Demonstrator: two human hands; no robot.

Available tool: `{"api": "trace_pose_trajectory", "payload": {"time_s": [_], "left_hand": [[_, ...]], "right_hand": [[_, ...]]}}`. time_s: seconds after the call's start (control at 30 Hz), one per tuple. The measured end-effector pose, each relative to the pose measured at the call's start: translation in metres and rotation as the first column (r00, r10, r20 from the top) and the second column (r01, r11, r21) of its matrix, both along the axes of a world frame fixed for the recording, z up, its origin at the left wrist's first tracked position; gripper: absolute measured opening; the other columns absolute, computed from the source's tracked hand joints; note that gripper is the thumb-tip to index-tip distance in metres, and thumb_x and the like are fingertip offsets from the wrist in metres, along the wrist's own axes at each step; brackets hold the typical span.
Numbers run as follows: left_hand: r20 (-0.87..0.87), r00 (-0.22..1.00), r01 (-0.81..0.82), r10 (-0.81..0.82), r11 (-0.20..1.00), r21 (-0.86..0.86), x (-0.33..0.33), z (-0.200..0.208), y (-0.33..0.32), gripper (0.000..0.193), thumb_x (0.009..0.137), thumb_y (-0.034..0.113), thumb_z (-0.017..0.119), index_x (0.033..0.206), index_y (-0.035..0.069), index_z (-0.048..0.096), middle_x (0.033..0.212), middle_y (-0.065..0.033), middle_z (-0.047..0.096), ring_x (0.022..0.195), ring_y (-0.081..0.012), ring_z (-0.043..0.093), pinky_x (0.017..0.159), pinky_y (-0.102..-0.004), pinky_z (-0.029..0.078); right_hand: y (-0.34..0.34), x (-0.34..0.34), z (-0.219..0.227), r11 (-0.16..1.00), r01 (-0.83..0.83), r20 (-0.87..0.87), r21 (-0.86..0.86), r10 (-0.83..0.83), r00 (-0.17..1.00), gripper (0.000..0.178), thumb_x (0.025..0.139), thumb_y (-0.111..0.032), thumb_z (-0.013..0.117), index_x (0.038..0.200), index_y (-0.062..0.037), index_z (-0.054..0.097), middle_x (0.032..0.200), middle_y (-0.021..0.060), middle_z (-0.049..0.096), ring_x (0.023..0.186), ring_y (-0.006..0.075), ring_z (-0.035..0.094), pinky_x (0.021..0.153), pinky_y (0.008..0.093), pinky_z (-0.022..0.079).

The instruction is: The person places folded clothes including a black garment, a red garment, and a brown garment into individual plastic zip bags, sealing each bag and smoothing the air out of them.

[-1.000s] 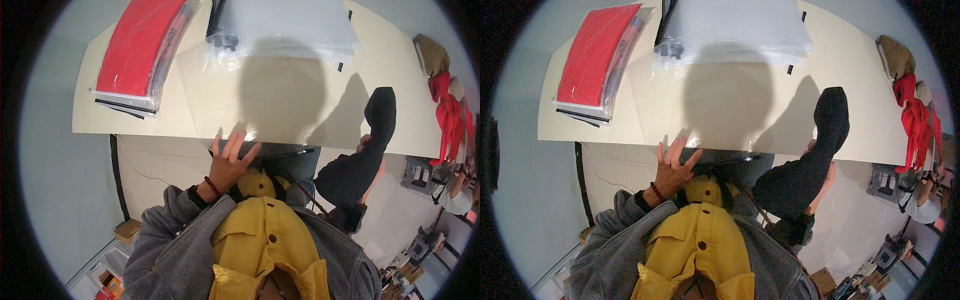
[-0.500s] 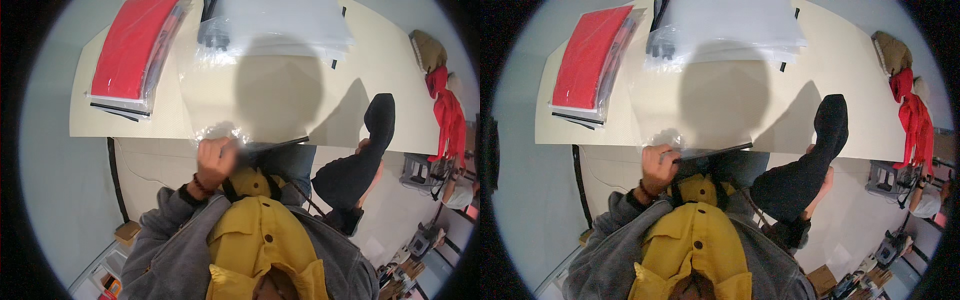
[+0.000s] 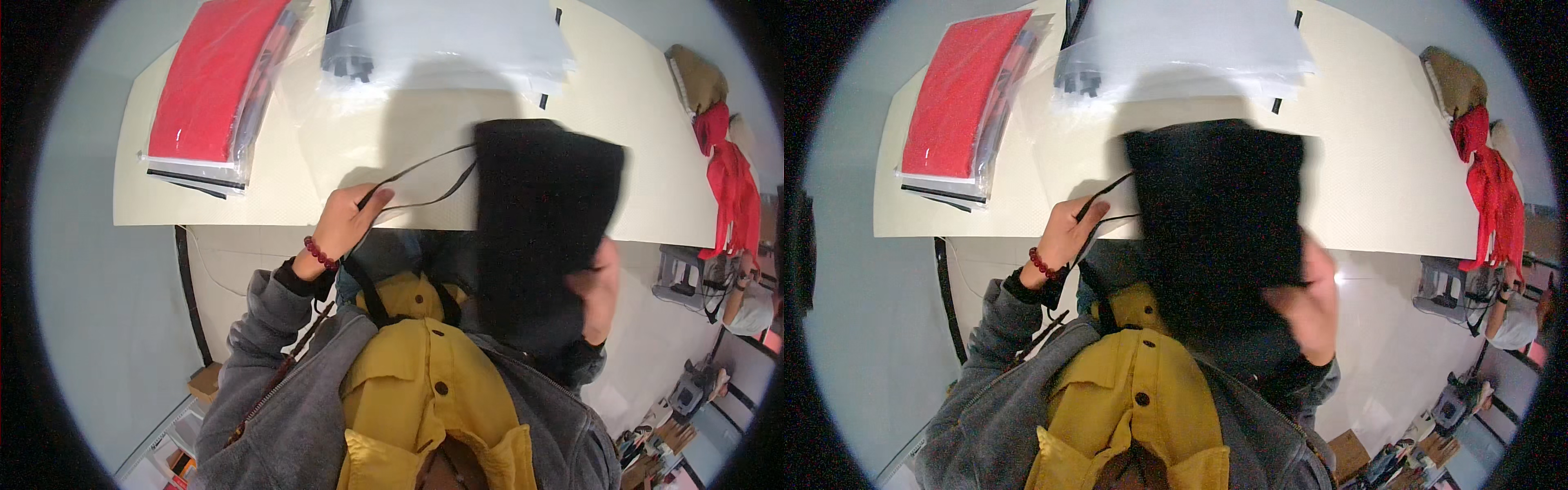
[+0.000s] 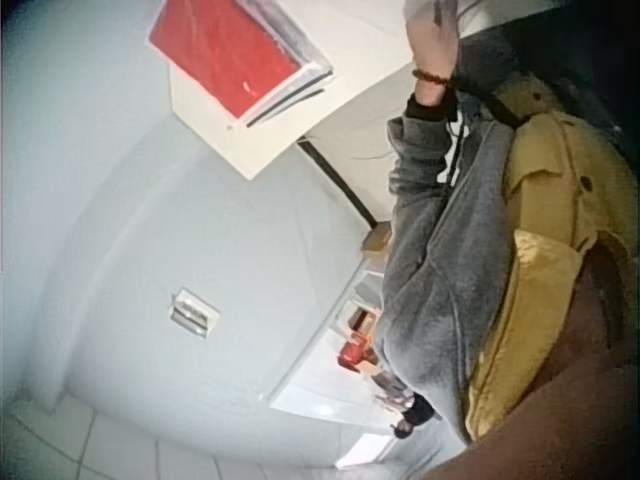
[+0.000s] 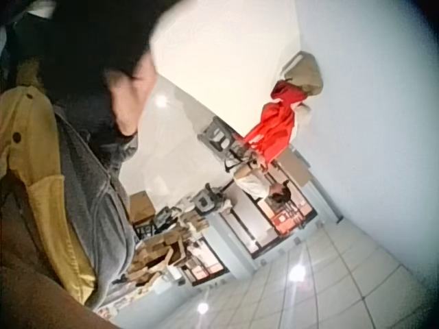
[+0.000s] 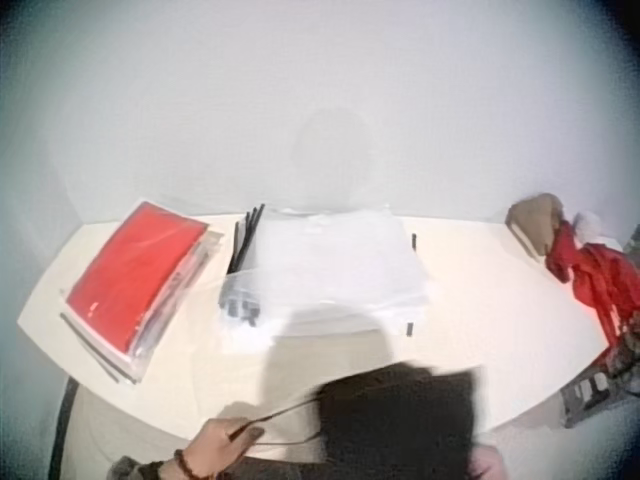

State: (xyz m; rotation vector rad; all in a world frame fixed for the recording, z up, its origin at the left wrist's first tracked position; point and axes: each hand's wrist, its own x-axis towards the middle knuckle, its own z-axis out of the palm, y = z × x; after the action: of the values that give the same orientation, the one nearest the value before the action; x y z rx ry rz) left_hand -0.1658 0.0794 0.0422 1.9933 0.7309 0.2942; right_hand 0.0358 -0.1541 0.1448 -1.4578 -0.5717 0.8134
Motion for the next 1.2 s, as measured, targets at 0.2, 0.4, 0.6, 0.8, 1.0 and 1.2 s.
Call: {"api": "trace_pose_trajectory", "payload": {"time_s": [0.2,0.4,0.6,0.8,1.0,1.2], "left_hand": [[0.081,0.972,0.214,-0.222,0.972,0.099,-0.004,-0.005,0.02,0.025,0.078,0.008,0.067,0.102,0.0,0.061,0.088,-0.0094,0.064,0.081,-0.0247,0.059,0.079,-0.0337,0.047],[0.081,0.98,-0.135,0.181,0.908,-0.396,0.005,0.014,0.029,0.019,0.079,-0.01,0.057,0.092,0.003,0.056,0.061,0.006,0.039,0.047,-0.0016,0.039,0.039,-0.0176,0.034],[0.137,0.983,-0.109,0.126,0.986,-0.125,0.044,0.037,-0.007,0.024,0.078,-0.007,0.059,0.099,0.004,0.057,0.058,0.0024,0.037,0.048,-0.0051,0.041,0.042,-0.0229,0.035],[0.222,0.975,-0.072,-0.013,0.926,0.371,0.059,0.065,-0.033,0.032,0.072,0.0,0.062,0.101,0.012,0.058,0.063,-0.0078,0.05,0.059,-0.021,0.06,0.054,-0.0308,0.045],[0.177,0.93,0.096,-0.321,0.68,0.727,0.041,0.076,-0.051,0.039,0.066,0.008,0.068,0.105,0.013,0.063,0.074,-0.0014,0.053,0.063,-0.0165,0.059,0.047,-0.0262,0.044],[0.328,0.82,0.014,-0.468,0.59,0.807,0.067,0.08,-0.03,0.036,0.067,0.009,0.064,0.104,0.012,0.065,0.073,0.0018,0.047,0.063,-0.0127,0.054,0.045,-0.0235,0.043]], "right_hand": [[0.049,-0.024,-0.039,0.871,-0.491,0.066,-0.008,0.49,0.869,0.052,0.076,-0.008,0.057,0.125,0.0068,0.048,0.098,0.0139,0.063,0.087,0.0171,0.056,0.078,0.0307,0.046],[0.02,-0.023,-0.074,0.904,-0.308,0.169,-0.295,0.366,0.915,0.044,0.078,-0.004,0.056,0.121,0.0054,0.051,0.085,0.0183,0.063,0.071,0.0157,0.056,0.067,0.0295,0.048],[0.01,-0.04,-0.051,0.916,-0.101,0.47,-0.389,0.291,0.833,0.045,0.075,-0.001,0.054,0.119,0.0057,0.05,0.073,0.0207,0.058,0.055,0.0198,0.055,0.054,0.0308,0.044],[0.048,-0.039,-0.046,0.888,-0.335,0.291,-0.316,0.427,0.856,0.044,0.076,-0.005,0.057,0.119,0.0053,0.05,0.106,0.031,0.058,0.097,0.0435,0.059,0.082,0.0385,0.047],[0.087,-0.021,-0.074,0.998,-0.049,0.198,-0.044,0.056,0.979,0.026,0.087,0.001,0.05,0.112,-0.0002,0.056,0.104,0.0141,0.059,0.093,0.0248,0.056,0.082,0.0345,0.046],[0.162,-0.02,-0.034,0.984,0.142,0.464,-0.104,-0.078,0.882,0.04,0.088,-0.011,0.052,0.126,-0.0004,0.046,0.104,0.0171,0.058,0.082,0.0294,0.056,0.078,0.0368,0.047]]}}
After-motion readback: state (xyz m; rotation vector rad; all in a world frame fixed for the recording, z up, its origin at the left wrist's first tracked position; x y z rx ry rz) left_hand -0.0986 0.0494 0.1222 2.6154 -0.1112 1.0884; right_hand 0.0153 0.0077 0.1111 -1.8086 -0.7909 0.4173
